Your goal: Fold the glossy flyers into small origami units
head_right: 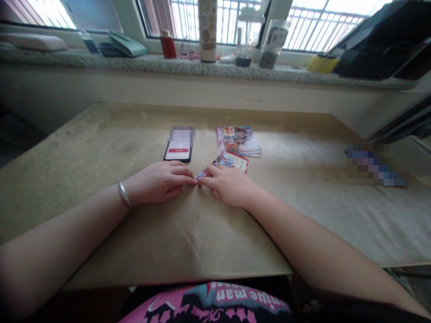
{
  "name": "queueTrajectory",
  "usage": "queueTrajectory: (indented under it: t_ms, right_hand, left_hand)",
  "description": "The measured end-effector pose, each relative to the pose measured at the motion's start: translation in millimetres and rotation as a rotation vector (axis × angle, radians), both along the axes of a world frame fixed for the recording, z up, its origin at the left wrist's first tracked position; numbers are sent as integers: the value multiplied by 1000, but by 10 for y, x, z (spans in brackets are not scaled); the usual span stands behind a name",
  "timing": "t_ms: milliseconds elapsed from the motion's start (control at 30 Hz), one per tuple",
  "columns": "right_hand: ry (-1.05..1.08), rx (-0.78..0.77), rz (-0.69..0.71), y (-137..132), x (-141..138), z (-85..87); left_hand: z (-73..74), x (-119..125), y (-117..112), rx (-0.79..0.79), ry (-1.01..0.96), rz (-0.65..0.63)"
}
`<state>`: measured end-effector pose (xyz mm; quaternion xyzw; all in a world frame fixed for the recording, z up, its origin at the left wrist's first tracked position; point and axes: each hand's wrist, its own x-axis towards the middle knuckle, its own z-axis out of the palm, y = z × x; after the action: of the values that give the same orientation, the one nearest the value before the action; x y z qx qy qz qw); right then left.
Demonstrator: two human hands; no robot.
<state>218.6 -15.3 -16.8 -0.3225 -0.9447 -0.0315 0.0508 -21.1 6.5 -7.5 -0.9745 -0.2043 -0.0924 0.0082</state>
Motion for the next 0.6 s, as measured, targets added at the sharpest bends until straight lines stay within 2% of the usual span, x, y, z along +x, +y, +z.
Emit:
queueTrajectory:
  t_ms: [600]
  right_hand:
    - [13, -39, -74, -33, 224, 86]
  left_hand:
    - [-13, 12, -11, -1, -36, -15]
